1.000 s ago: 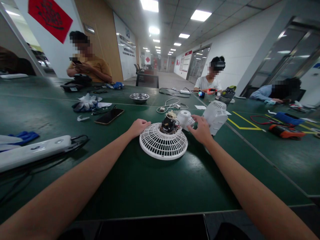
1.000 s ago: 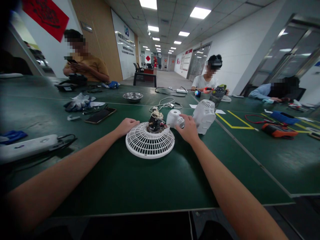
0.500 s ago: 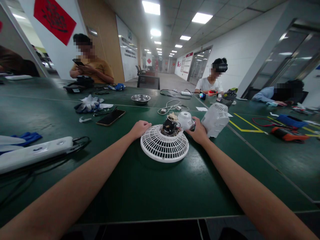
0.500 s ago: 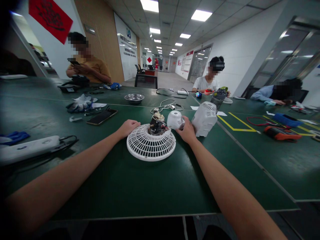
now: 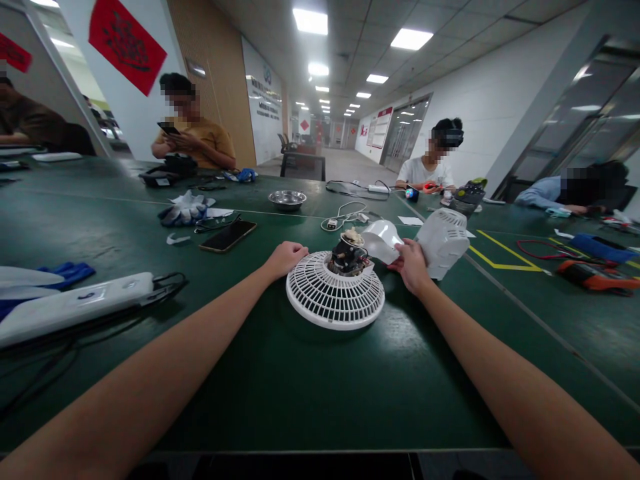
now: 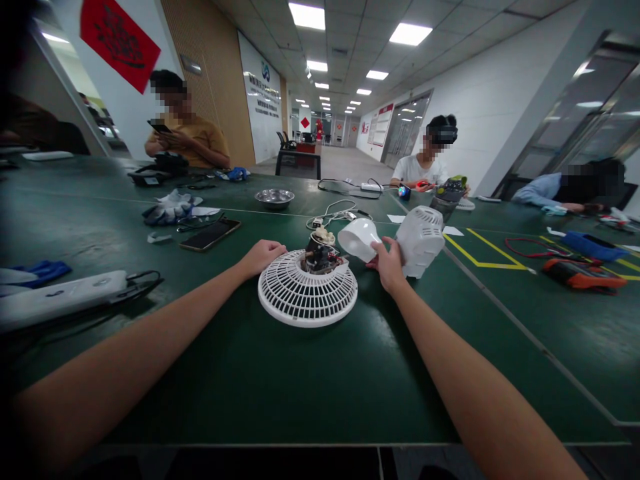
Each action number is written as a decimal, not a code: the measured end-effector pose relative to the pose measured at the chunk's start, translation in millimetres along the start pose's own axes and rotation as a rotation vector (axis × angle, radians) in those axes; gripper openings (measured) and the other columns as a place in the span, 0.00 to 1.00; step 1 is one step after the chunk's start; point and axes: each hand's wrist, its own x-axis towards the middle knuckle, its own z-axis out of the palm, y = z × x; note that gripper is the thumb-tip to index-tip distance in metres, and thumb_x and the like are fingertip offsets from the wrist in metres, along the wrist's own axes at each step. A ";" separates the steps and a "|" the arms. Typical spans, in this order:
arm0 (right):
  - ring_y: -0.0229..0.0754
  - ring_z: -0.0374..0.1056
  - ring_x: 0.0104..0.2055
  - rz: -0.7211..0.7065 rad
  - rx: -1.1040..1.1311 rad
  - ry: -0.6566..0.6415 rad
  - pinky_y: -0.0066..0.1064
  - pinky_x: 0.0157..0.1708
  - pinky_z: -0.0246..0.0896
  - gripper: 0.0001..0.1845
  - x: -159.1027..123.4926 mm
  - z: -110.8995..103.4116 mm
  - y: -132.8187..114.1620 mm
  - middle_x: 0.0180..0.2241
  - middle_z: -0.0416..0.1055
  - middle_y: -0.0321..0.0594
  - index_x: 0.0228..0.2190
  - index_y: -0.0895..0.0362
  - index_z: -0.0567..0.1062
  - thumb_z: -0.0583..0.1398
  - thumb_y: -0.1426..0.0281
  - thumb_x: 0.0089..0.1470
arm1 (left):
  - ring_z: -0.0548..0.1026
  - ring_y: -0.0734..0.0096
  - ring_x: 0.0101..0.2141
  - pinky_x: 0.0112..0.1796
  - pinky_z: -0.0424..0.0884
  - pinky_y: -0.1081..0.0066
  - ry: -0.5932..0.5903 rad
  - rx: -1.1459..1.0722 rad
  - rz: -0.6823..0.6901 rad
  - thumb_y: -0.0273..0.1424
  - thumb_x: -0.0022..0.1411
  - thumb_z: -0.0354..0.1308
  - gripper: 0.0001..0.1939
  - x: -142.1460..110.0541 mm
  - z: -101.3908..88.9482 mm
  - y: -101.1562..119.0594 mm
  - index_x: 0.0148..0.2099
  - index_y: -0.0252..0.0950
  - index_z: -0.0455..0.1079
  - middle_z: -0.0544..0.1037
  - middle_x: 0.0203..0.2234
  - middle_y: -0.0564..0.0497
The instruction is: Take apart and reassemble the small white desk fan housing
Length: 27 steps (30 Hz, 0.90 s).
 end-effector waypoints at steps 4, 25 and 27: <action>0.44 0.74 0.29 0.144 0.098 -0.066 0.33 0.23 0.71 0.16 -14.7 14.0 -8.5 0.31 0.78 0.39 0.40 0.51 0.69 0.57 0.57 0.52 | 0.76 0.63 0.32 0.34 0.64 0.68 0.011 0.025 0.000 0.43 0.64 0.50 0.22 0.6 0.2 -0.6 0.35 0.34 0.80 0.81 0.29 0.49; 0.39 0.74 0.33 0.093 0.266 -0.162 0.31 0.36 0.71 0.11 -45.3 46.1 -17.2 0.31 0.79 0.31 0.31 0.51 0.72 0.66 0.69 0.42 | 0.76 0.63 0.32 0.36 0.65 0.67 0.010 0.030 0.013 0.42 0.63 0.50 0.21 4.2 0.4 -3.2 0.33 0.34 0.79 0.81 0.28 0.49; 0.41 0.74 0.35 0.100 0.258 -0.141 0.34 0.37 0.72 0.10 -42.2 42.4 -15.2 0.33 0.79 0.32 0.32 0.50 0.72 0.64 0.69 0.43 | 0.76 0.63 0.33 0.35 0.66 0.67 0.010 0.017 0.008 0.43 0.62 0.51 0.21 4.4 0.3 -3.1 0.33 0.34 0.79 0.81 0.28 0.49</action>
